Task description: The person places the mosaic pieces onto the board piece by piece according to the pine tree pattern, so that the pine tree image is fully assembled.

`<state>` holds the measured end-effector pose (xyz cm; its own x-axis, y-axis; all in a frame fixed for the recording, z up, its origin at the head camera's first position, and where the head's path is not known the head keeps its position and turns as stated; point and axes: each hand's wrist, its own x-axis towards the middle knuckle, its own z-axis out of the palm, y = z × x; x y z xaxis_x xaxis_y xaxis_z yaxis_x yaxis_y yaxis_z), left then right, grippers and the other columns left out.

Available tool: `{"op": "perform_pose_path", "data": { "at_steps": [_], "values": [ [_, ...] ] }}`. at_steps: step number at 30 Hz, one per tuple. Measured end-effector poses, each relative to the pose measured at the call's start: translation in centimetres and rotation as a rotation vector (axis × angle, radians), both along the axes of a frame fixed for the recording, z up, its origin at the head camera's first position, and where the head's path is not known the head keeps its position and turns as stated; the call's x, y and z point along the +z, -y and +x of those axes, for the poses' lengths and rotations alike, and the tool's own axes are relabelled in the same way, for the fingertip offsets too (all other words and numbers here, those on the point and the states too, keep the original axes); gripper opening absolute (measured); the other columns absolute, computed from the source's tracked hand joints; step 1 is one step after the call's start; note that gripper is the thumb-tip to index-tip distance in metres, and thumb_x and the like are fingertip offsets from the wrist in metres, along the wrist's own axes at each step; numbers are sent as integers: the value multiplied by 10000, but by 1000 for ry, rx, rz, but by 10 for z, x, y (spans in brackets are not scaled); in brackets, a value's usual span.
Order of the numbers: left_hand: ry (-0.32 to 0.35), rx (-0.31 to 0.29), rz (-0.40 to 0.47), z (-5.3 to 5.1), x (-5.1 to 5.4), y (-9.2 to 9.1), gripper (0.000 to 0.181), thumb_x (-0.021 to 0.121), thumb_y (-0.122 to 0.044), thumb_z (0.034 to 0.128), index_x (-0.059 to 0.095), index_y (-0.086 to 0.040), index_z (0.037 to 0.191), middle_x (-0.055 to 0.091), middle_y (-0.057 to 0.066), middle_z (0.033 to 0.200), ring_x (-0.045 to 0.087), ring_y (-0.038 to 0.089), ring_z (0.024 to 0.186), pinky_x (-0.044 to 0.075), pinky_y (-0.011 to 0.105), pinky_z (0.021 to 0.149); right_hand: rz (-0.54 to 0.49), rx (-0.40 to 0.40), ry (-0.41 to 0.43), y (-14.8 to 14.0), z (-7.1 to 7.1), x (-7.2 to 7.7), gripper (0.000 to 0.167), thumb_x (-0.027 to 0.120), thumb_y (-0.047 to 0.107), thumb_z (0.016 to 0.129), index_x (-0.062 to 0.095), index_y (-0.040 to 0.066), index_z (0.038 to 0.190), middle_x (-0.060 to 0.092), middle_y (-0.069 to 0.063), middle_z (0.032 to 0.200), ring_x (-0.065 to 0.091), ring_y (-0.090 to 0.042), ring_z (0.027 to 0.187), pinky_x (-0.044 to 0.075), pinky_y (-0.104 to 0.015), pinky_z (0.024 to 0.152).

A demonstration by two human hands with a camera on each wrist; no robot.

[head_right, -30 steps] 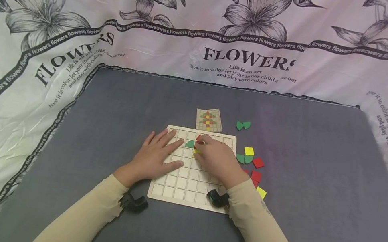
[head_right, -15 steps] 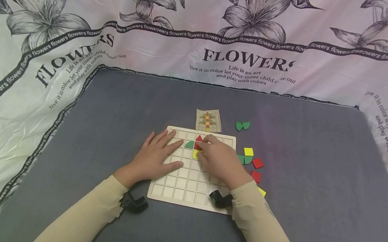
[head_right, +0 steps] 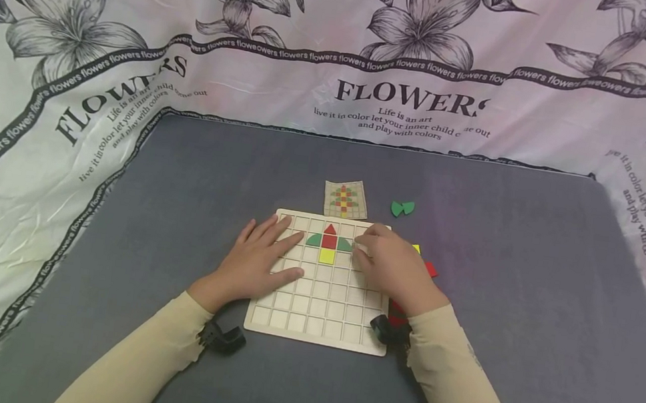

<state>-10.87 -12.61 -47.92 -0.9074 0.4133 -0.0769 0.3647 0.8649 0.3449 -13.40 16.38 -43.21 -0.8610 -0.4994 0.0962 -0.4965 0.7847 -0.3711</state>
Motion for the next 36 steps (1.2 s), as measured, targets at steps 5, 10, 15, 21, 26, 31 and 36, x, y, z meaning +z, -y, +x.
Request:
{"op": "perform_pose_path", "data": {
  "at_steps": [5,10,15,21,26,31,36],
  "values": [
    [-9,4,4,0,0,0,766,459,-710,1018,339,-318,1665,147,19,1770,55,252,1639,0,584,1290,-7,-16,17,-12,1,4,237,709,184,1018,796,30,1175,702,-122,1148,695,-251,953,595,-470,829],
    [-15,6,5,1,0,-1,769,455,-715,1016,348,-314,1663,158,21,1768,64,254,1639,8,588,1289,10,-46,61,-23,3,10,264,708,176,1017,778,6,1206,702,-148,1158,682,-276,973,588,-485,829],
    [-7,-5,12,0,1,0,762,452,-705,1024,339,-309,1665,142,21,1770,47,256,1640,-8,586,1290,15,-84,89,-38,5,12,249,717,166,1012,780,13,1198,707,-131,1152,671,-259,957,583,-471,815],
    [-13,-12,14,0,0,-1,759,452,-705,1024,337,-315,1665,145,20,1770,54,258,1639,0,590,1289,19,-87,98,-56,8,11,246,728,97,990,770,4,1214,707,-131,1155,683,-273,982,587,-492,837],
    [-18,-8,20,0,-1,-1,761,450,-711,1021,341,-319,1664,152,15,1769,59,258,1639,6,589,1290,42,-76,97,-64,10,10,285,760,99,964,761,-14,1226,698,-162,1162,686,-322,1013,581,-534,870],
    [-11,-4,27,1,-1,0,760,451,-708,1022,339,-317,1664,147,11,1770,51,255,1640,-1,588,1290,48,-84,109,-69,11,10,308,786,104,943,755,-42,1212,688,-185,1158,682,-321,982,580,-538,869],
    [-8,-3,28,1,-1,0,767,450,-712,1021,337,-312,1666,141,13,1771,56,260,1639,-1,591,1289,67,-97,122,-73,13,11,322,796,119,930,750,-57,1196,681,-187,1126,660,-318,967,577,-538,855]
  ]
}}
